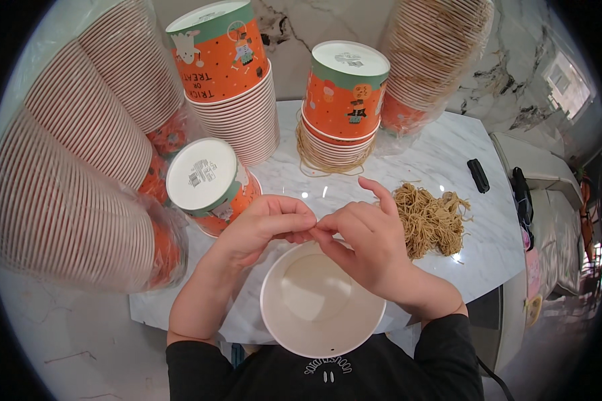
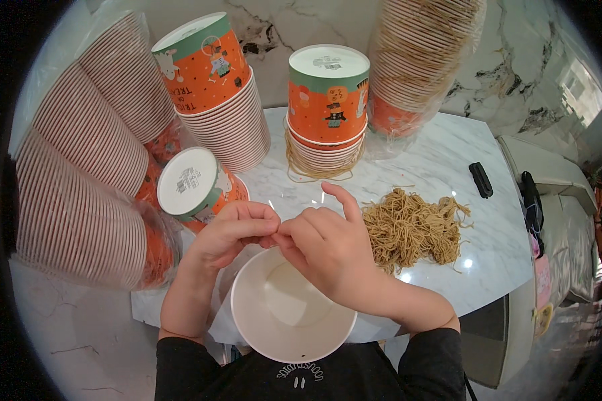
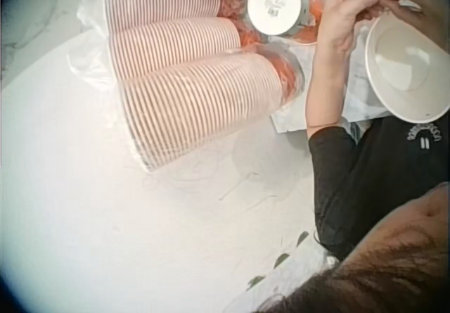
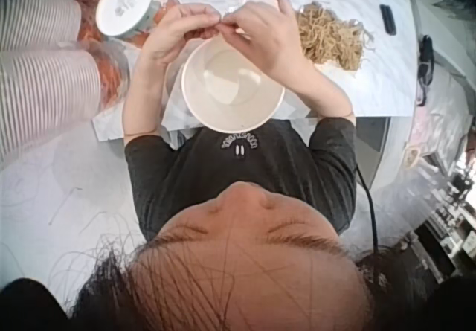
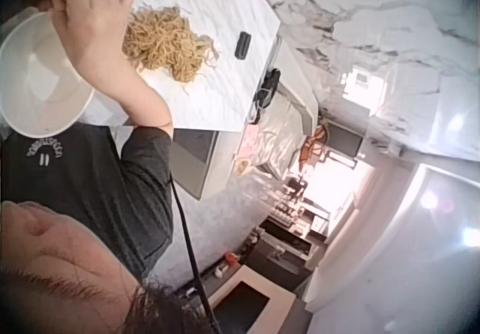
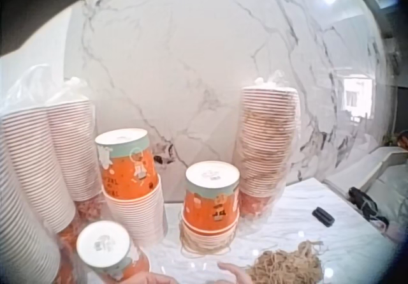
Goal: Tying decorative strings onto paper bowls for packaging or display.
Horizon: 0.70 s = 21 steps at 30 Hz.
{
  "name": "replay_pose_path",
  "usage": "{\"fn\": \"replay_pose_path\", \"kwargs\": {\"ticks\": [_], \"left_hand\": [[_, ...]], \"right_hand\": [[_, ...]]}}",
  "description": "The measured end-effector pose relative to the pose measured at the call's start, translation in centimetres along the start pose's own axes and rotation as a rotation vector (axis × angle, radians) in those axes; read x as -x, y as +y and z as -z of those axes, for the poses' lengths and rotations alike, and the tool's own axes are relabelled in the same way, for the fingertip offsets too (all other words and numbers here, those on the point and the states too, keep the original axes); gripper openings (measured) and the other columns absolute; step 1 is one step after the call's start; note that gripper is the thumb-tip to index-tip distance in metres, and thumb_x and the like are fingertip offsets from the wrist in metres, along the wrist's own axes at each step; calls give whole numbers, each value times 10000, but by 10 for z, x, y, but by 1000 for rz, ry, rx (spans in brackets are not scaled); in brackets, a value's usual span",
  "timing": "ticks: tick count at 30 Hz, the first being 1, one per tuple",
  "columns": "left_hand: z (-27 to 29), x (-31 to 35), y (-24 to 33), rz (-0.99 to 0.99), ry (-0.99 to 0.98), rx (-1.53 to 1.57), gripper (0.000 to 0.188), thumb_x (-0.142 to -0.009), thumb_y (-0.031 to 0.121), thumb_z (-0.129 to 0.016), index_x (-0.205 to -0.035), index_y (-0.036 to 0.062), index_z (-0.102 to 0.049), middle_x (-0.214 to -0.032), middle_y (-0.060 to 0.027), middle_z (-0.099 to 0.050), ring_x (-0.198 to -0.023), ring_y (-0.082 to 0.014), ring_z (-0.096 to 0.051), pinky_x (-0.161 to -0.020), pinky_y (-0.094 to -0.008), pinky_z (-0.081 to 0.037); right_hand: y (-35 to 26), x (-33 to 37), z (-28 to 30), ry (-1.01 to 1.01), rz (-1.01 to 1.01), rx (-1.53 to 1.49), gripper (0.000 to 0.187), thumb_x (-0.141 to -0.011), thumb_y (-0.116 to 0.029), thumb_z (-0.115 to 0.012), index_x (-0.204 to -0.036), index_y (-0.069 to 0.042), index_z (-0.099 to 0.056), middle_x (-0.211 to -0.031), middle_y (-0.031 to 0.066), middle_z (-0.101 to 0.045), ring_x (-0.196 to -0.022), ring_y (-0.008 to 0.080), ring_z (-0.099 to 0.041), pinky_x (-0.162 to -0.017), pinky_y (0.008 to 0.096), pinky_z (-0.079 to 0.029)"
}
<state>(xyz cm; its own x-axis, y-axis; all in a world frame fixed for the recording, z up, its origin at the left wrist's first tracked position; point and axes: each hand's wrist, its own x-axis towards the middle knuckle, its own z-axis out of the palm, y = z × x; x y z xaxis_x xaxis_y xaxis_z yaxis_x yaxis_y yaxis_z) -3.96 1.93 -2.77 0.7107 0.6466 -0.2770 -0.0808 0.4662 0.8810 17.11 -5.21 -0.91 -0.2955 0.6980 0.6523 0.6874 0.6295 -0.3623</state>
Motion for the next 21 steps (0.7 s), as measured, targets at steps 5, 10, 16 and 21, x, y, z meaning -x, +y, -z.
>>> {"fn": "replay_pose_path", "kwargs": {"ticks": [5, 10, 16, 21], "left_hand": [[4, -1, -1, -38, -19, -15, 109, -929, 134, -752, -993, 47, -735, -920, -12, -732, -843, -72, -662, -798, -222, -517], [8, -3, -3, -49, -46, -36, 108, -909, 72, -758, -1001, 27, -723, -927, -26, -733, -871, -83, -681, -815, -231, -529], [2, -3, -3, -76, -34, -73, 106, -907, 50, -753, -999, 15, -713, -946, -31, -733, -896, -94, -693, -833, -233, -538], [-5, 0, 0, -85, 38, -115, 114, -916, 56, -748, -1012, 1, -719, -963, -37, -737, -901, -93, -693, -850, -244, -542]], "right_hand": [[-2, 0, 5, -4, 31, -2, 184, -784, -24, -805, -920, -118, -724, -752, -8, -669, -698, 179, -663, -1098, 508, -440], [3, -5, 13, -164, -89, -220, 153, -847, -61, -761, -986, -107, -718, -785, 2, -673, -744, 191, -683, -1088, 491, -440], [9, -5, 11, -173, -185, -294, 111, -855, -73, -761, -952, -114, -727, -796, 6, -708, -770, 195, -717, -1064, 482, -465], [7, -1, 5, -103, -139, -155, 136, -801, -24, -773, -910, -102, -749, -757, 0, -709, -708, 176, -700, -1084, 476, -470]]}}
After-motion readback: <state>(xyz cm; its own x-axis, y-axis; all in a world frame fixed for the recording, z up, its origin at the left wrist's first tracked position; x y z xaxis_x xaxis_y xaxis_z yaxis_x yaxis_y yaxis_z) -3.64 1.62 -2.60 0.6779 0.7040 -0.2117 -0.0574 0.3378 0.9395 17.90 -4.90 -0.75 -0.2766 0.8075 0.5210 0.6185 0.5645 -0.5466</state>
